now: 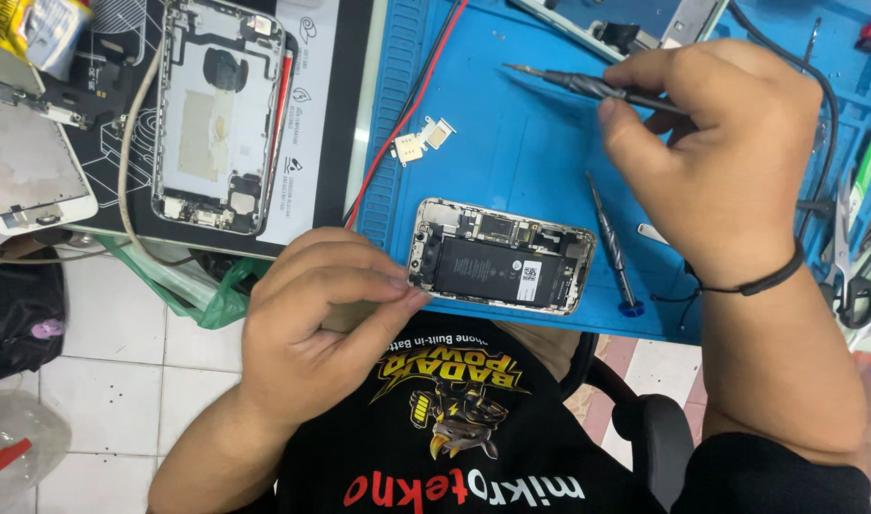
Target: The person repairs a smartphone on a blue silicone mat, using a screwdriver to unscrew and pry components from the opened phone body. They lift out the battery, manipulate small internal parts with a tool, and later hold the phone frame while prying along its edge with a screwdriver.
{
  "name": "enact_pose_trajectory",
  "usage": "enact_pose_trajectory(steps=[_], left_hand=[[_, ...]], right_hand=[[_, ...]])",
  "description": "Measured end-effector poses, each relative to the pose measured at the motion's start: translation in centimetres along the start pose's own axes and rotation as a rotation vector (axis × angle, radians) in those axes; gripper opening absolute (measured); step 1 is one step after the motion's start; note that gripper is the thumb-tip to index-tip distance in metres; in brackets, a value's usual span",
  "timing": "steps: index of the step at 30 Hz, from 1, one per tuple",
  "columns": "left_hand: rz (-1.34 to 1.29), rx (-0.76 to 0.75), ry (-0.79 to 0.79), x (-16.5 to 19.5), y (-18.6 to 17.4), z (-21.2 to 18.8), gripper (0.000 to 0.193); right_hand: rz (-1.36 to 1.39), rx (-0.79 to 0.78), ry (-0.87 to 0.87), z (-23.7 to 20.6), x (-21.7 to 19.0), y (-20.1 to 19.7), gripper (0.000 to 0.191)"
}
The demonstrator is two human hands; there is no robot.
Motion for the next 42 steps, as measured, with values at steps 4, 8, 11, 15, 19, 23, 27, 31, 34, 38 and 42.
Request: enact_pose_trajectory(steps=[4, 8, 11, 15, 19, 23, 27, 31, 34, 38, 42], left_hand=[[-0.047, -0.031, -0.023, 0.1, 0.4, 0.0, 0.026], [-0.060, -0.065, -0.038, 0.1, 0.7, -0.1, 0.027], [-0.083, -0.067, -0.061, 0.0, 1.0, -0.1, 0.028], [-0.084, -0.077, -0.058, -0.2, 1.1, 0.0, 0.028], [-0.085, -0.052, -0.050, -0.3, 1.1, 0.0, 0.028], [-0.077, -0.004, -0.050, -0.4, 1.0, 0.4, 0.026], [-0.273, 0.095, -0.138, -0.3, 1.6, 1.5, 0.033], [-0.425, 0.120, -0.173, -0.2, 3.2, 3.8, 0.057], [-0.442, 0.061, -0.150, 0.2, 4.5, 5.0, 0.069], [-0.520, -0.017, -0.163, 0.5, 5.5, 5.1, 0.074], [-0.554, -0.058, -0.182, -0.1, 6.0, 4.6, 0.076]], right_hand=[[-0.003, 0.009, -0.015, 0.0, 0.8, -0.3, 0.017], [-0.055, 0.034, -0.088, 1.0, 1.5, -0.6, 0.018], [-0.063, 0.019, -0.106, 1.8, 2.0, -0.3, 0.016], [-0.011, -0.019, -0.078, 2.4, 2.1, 0.5, 0.016], [0.001, -0.035, -0.063, 2.9, 1.9, 0.8, 0.016], [0.011, -0.026, -0.056, 3.2, 1.6, 0.0, 0.015], [0.398, -0.066, 0.446, 1.4, 2.4, -1.3, 0.015], [0.833, -0.040, 0.753, -1.8, 2.7, -2.2, 0.014], [0.995, -0.016, 0.783, -4.2, 2.7, -2.7, 0.013], [0.960, -0.022, 0.804, -7.0, 2.9, -2.8, 0.009], [0.834, -0.046, 0.811, -8.3, 3.0, -2.7, 0.012]])
Point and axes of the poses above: each hand's wrist, its own z-axis towards the middle knuckle, its own y-axis out of the palm, x = y × z, the point moved 4 cm from there along z, towards the middle knuckle, and after that the axes turned 4 degrees about x, right-handed, at the moved point
